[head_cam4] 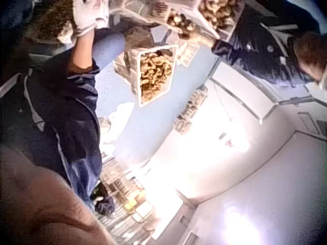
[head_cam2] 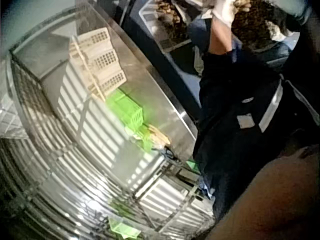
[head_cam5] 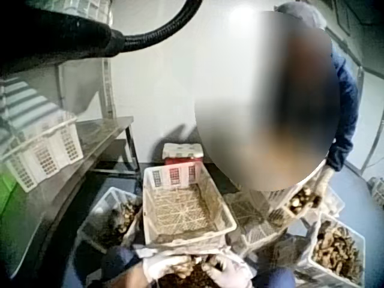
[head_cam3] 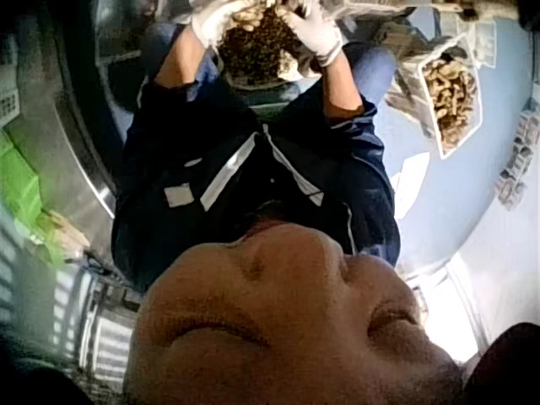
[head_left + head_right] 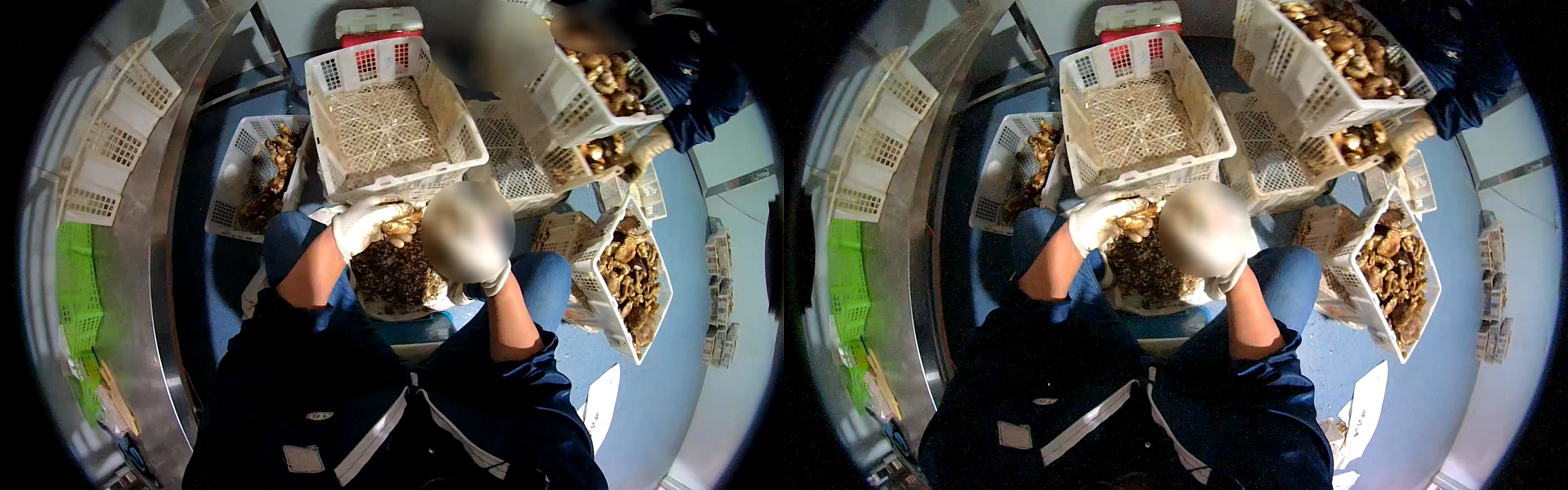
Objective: The person sits on the floor and sorts mushrooms from one crate into others based on size or type, handling them by hand and clearing debris.
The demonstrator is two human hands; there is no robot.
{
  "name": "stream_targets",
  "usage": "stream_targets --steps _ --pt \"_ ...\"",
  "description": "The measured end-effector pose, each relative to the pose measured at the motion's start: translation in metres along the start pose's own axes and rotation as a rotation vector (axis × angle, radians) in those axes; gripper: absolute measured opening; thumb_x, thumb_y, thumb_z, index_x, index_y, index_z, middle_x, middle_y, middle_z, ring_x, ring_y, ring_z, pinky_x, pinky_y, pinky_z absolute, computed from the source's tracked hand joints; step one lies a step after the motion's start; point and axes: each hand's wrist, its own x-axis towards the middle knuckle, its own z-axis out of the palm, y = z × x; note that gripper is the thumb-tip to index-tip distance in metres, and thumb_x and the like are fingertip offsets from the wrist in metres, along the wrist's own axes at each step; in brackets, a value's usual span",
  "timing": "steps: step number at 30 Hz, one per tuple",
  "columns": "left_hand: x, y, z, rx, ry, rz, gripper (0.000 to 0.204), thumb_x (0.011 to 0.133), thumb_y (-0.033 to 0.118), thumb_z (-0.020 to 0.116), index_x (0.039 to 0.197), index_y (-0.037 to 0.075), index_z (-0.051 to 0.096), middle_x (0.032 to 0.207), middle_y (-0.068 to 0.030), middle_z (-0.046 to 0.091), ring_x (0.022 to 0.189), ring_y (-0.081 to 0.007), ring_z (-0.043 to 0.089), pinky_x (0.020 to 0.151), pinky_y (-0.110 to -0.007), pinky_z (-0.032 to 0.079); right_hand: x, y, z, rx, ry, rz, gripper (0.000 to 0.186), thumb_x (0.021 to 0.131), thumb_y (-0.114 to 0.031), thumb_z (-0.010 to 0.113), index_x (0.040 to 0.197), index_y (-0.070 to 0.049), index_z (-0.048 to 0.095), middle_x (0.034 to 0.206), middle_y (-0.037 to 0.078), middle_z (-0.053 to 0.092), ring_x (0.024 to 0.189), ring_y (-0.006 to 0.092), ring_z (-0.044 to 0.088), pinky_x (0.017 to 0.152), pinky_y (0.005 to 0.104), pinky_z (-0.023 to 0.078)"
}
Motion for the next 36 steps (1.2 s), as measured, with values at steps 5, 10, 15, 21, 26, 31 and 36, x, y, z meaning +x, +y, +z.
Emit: stream_targets --steps 5,10,15,21,26,31,36 --pt "-0.001 0.003 0.005 -0.017 0.014 -0.029 0.035 0.102 0.02 0.05 0.124 -0.005 0.061 0.105 -0.0108 0.07 0.088 -0.0175 0.07 0.074 -0.031 0.059 -0.006 0.006 0.005 0.103 0.003 0.079 0.047 0.088 -0.019 0.069 0.133 -0.015 0.06 0.134 0.008 0.058 0.121 0.0253 0.057 0.104 0.0403 0.046" --pt "0.006 -0.001 -0.005 -0.046 -0.026 -0.062 0.034 0.101 0.017 0.052 0.125 -0.005 0.06 0.112 -0.012 0.069 0.096 -0.0182 0.069 0.081 -0.03 0.057 -0.003 0.002 -0.001 -0.012 -0.006 0.04 0.046 0.087 -0.018 0.07 0.132 -0.015 0.061 0.132 0.008 0.059 0.12 0.0265 0.057 0.103 0.0413 0.046" --pt "0.001 -0.002 0.002 0.132 -0.019 0.075 0.034 0.1 0.014 0.055 0.127 -0.005 0.059 0.12 -0.0102 0.066 0.107 -0.0155 0.064 0.093 -0.03 0.05 0.003 -0.009 -0.008 0.567 -0.198 0.296 0.048 0.098 -0.018 0.057 0.143 -0.005 0.045 0.14 0.011 0.051 0.128 0.0242 0.052 0.106 0.0362 0.045" --pt "0.002 -0.003 0.006 0.299 0.037 0.172 0.025 0.1 0.01 0.055 0.122 -0.001 0.061 0.105 -0.0063 0.068 0.086 -0.0123 0.065 0.069 -0.026 0.055 0.027 -0.022 -0.022 0.681 -0.152 0.536 0.035 0.094 -0.03 0.06 0.121 -0.008 0.056 0.115 0.012 0.059 0.105 0.0263 0.059 0.09 0.0382 0.048" --pt "0.001 0.004 0.007 0.145 -0.012 0.065 0.028 0.099 0.008 0.055 0.125 -0.002 0.059 0.104 -0.0072 0.068 0.085 -0.0135 0.066 0.071 -0.029 0.055 0.042 -0.029 -0.035 0.652 -0.135 0.686 0.032 0.091 -0.04 0.063 0.103 -0.01 0.065 0.094 0.012 0.065 0.087 0.0281 0.064 0.077 0.0399 0.051" --pt "0.007 0.004 0.016 0.116 -0.019 0.16 0.031 0.101 0.012 0.052 0.128 -0.002 0.057 0.103 -0.0067 0.067 0.084 -0.013 0.065 0.072 -0.03 0.055 0.053 -0.043 -0.046 0.408 0.09 0.788 0.039 0.088 -0.05 0.064 0.092 -0.011 0.069 0.079 0.012 0.069 0.072 0.0281 0.067 0.067 0.0417 0.053" --pt "0.018 -0.008 -0.01 0.038 -0.068 0.234 0.03 0.103 0.018 0.049 0.125 0.0 0.057 0.105 -0.013 0.067 0.082 -0.021 0.067 0.071 -0.035 0.058 0.053 -0.038 -0.035 0.059 0.028 0.905 0.045 0.087 -0.056 0.063 0.092 -0.012 0.067 0.078 0.015 0.067 0.069 0.0291 0.066 0.059 0.0451 0.05"
